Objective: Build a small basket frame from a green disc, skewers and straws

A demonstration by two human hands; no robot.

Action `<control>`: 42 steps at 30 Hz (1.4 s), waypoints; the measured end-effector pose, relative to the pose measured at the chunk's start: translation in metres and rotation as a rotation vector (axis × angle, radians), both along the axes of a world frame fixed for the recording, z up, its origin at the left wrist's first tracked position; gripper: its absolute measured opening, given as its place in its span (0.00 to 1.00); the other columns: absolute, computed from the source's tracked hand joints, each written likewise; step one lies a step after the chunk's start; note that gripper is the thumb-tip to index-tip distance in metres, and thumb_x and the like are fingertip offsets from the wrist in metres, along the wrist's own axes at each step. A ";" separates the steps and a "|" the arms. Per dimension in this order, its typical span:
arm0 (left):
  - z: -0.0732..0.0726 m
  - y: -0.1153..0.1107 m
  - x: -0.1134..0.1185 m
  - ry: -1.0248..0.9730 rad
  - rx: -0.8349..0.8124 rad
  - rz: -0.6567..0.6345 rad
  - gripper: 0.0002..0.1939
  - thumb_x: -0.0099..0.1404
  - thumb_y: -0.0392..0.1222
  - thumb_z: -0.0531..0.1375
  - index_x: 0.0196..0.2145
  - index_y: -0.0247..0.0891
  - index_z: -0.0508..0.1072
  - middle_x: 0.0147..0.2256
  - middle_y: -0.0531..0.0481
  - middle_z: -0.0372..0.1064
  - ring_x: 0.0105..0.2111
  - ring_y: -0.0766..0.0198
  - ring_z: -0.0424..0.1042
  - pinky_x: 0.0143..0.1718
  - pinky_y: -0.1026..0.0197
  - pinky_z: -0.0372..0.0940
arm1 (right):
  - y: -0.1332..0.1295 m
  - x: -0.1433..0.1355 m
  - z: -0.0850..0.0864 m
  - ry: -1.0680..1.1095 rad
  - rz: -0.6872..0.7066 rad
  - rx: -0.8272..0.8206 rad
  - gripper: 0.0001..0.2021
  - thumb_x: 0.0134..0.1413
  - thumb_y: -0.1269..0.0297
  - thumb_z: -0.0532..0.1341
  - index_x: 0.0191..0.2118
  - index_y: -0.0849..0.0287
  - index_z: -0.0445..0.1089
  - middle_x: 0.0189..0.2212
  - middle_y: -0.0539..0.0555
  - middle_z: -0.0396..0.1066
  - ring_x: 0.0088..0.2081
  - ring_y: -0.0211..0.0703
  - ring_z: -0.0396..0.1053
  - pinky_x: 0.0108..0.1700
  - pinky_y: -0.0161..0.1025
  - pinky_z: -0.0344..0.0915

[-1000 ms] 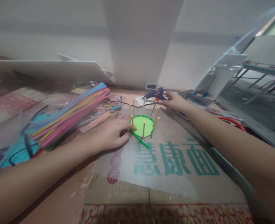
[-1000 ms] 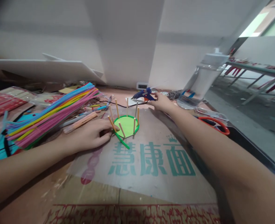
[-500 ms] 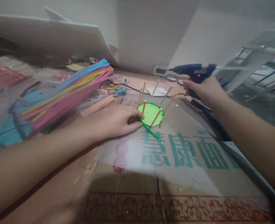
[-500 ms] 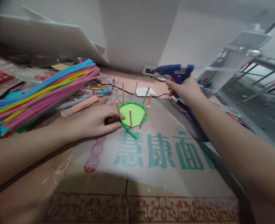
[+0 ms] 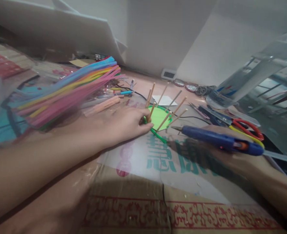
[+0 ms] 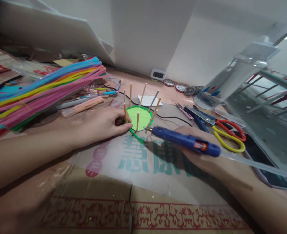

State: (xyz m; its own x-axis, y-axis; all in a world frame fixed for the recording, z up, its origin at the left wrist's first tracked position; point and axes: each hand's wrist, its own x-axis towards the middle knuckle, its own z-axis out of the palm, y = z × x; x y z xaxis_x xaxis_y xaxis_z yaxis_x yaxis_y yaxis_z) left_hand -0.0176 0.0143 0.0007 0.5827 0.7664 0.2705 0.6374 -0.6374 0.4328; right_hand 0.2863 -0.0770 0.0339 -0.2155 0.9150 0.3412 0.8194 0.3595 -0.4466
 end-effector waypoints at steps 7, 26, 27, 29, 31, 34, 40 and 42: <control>-0.003 0.004 -0.004 0.005 0.002 -0.051 0.11 0.68 0.49 0.58 0.37 0.41 0.76 0.33 0.51 0.75 0.32 0.61 0.71 0.30 0.61 0.55 | 0.007 -0.017 -0.010 -0.026 0.260 -0.034 0.11 0.52 0.51 0.69 0.37 0.48 0.72 0.37 0.52 0.78 0.36 0.48 0.77 0.39 0.42 0.73; -0.003 0.014 -0.009 0.108 0.046 -0.161 0.13 0.70 0.53 0.55 0.40 0.43 0.75 0.37 0.51 0.77 0.35 0.58 0.74 0.31 0.60 0.57 | 0.008 -0.022 -0.006 -0.346 0.316 0.127 0.14 0.61 0.47 0.61 0.33 0.53 0.69 0.23 0.48 0.71 0.24 0.42 0.72 0.24 0.39 0.64; -0.003 0.013 -0.008 0.110 0.049 -0.155 0.13 0.70 0.52 0.56 0.40 0.44 0.75 0.37 0.52 0.77 0.36 0.58 0.74 0.31 0.60 0.57 | 0.008 -0.024 -0.004 -0.368 0.308 0.135 0.15 0.61 0.47 0.61 0.33 0.53 0.69 0.23 0.48 0.71 0.24 0.42 0.72 0.24 0.39 0.64; -0.001 0.012 -0.006 0.118 0.052 -0.136 0.13 0.70 0.52 0.56 0.40 0.44 0.76 0.37 0.52 0.78 0.37 0.57 0.75 0.32 0.59 0.57 | 0.009 -0.028 0.001 -0.417 0.305 0.138 0.15 0.62 0.47 0.61 0.32 0.53 0.70 0.23 0.48 0.71 0.23 0.42 0.72 0.23 0.39 0.65; 0.000 0.011 -0.005 0.127 0.055 -0.123 0.13 0.70 0.52 0.57 0.40 0.43 0.76 0.37 0.51 0.78 0.37 0.57 0.75 0.32 0.59 0.57 | 0.009 -0.032 0.006 -0.445 0.303 0.127 0.15 0.62 0.47 0.60 0.31 0.53 0.70 0.22 0.49 0.71 0.23 0.43 0.72 0.23 0.39 0.65; -0.001 0.011 -0.004 0.125 0.061 -0.120 0.13 0.69 0.52 0.58 0.40 0.43 0.77 0.37 0.51 0.78 0.37 0.57 0.75 0.32 0.59 0.57 | 0.009 -0.035 0.010 -0.449 0.295 0.121 0.16 0.63 0.47 0.59 0.31 0.53 0.70 0.21 0.49 0.71 0.22 0.43 0.71 0.22 0.39 0.65; -0.002 0.011 -0.004 0.105 0.054 -0.111 0.13 0.69 0.53 0.58 0.39 0.44 0.76 0.37 0.52 0.78 0.37 0.57 0.75 0.31 0.59 0.55 | 0.007 -0.034 0.011 -0.490 0.284 0.129 0.17 0.63 0.46 0.59 0.30 0.53 0.69 0.21 0.49 0.70 0.21 0.43 0.71 0.22 0.40 0.64; -0.002 0.011 -0.004 0.106 0.050 -0.110 0.12 0.69 0.53 0.58 0.39 0.44 0.76 0.37 0.52 0.78 0.37 0.57 0.74 0.31 0.60 0.55 | 0.007 -0.034 0.011 -0.487 0.287 0.128 0.17 0.63 0.46 0.59 0.31 0.53 0.69 0.21 0.49 0.71 0.22 0.43 0.71 0.23 0.40 0.65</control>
